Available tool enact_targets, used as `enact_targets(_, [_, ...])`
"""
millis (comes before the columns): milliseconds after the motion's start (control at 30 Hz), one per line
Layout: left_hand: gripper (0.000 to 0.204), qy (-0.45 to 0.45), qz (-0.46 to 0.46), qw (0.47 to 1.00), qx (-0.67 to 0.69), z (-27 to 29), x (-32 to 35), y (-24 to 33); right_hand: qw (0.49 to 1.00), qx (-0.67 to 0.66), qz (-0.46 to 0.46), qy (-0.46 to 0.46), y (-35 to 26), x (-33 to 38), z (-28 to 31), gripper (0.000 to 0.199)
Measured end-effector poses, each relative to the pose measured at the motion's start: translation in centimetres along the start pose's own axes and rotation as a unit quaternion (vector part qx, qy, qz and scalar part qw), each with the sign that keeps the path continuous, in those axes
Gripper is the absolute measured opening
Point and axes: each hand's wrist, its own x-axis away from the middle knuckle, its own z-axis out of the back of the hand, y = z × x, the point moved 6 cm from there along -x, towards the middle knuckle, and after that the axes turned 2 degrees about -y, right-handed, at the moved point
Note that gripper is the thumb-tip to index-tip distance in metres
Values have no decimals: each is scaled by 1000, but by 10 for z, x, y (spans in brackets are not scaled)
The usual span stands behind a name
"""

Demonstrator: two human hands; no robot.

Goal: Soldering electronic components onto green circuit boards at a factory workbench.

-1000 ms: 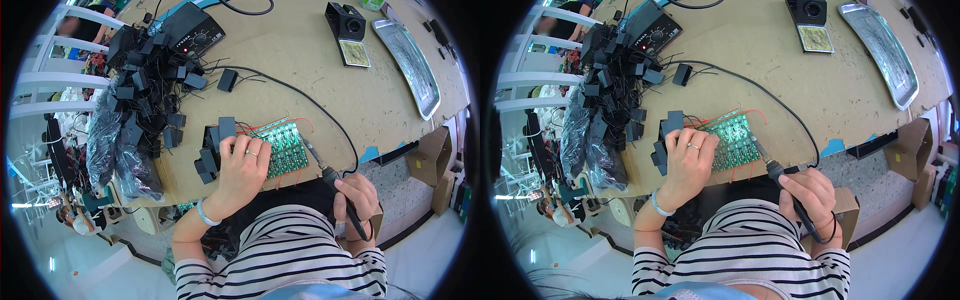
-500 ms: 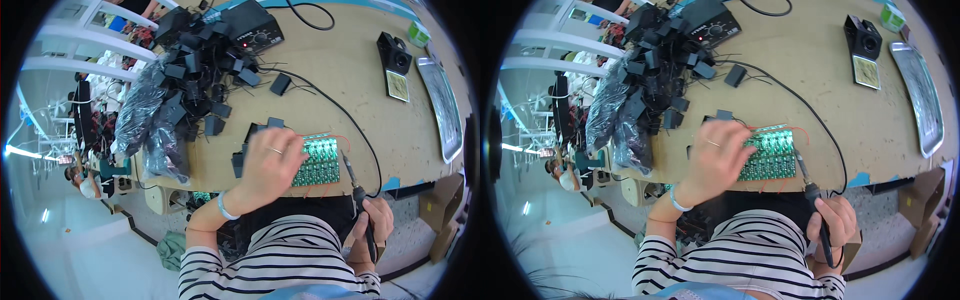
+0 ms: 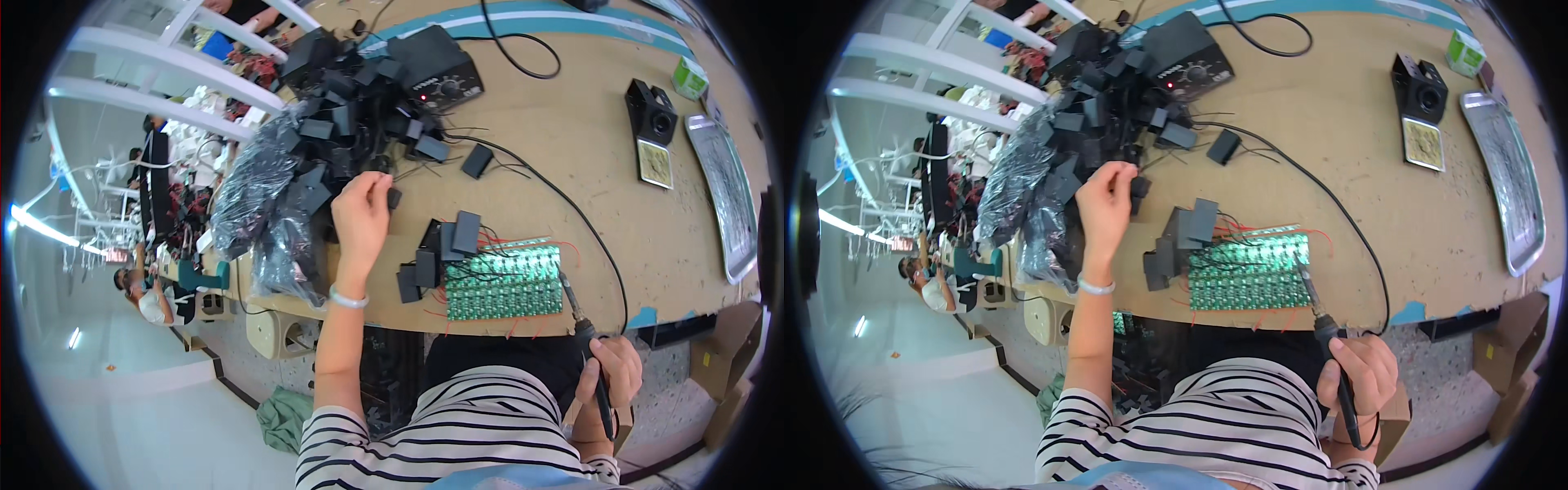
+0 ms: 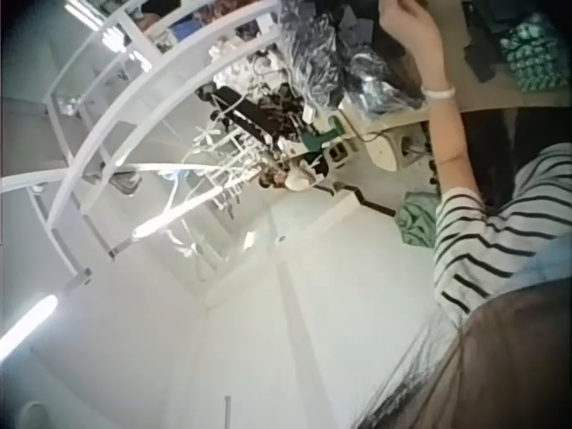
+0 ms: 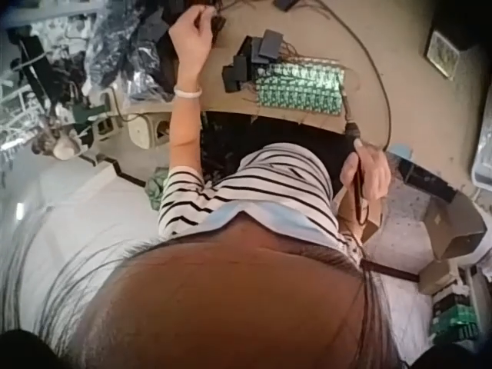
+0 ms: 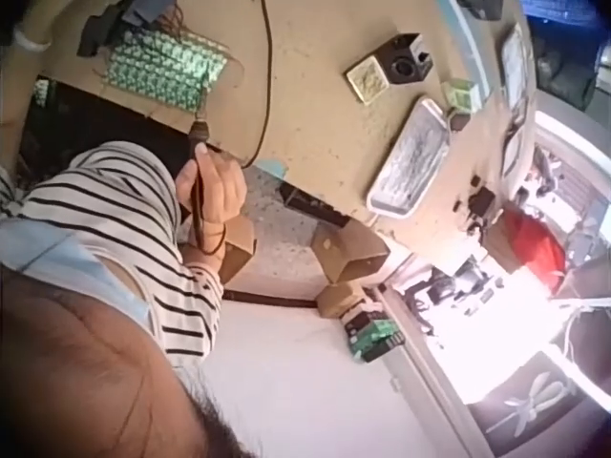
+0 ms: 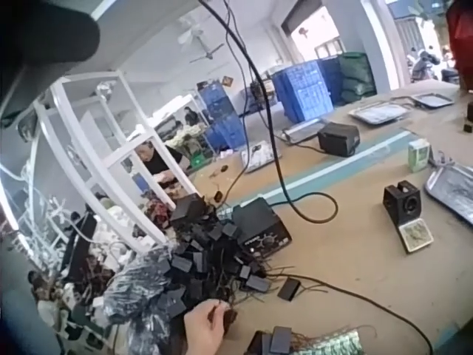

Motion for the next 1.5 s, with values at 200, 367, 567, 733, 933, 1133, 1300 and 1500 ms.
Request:
enact_targets(200, [26,-30,31,969,243,32,22,72,1000,15,-3,-17,7,-4,-4,21])
enact_targets(367, [16,-231,-177,952,95,-9,38,155,1000,-15,-7,-14,14,-2,-8,23])
enact_targets(567, [12,-334,-247,909,38,-63,50,160,999,-49,-21,-10,27,-3,-21,25])
enact_targets(733, [6,-332,-238,913,-2,-80,46,156,999,-47,-7,-27,31,-4,-29,24])
enact_targets(933, [7,-340,-244,908,-21,-86,44,158,998,-47,-6,-43,33,-6,-34,28])
enact_targets(1133, [6,-338,-234,911,-23,-86,43,159,995,1,49,-88,21,-11,-37,29])
enact_targets(1300, [7,-335,-242,910,-36,-88,43,162,981,76,138,-116,6,-10,-43,26])
enact_targets(1500, [9,-339,-238,909,-39,-90,41,164,976,81,145,-143,7,-10,-41,26])
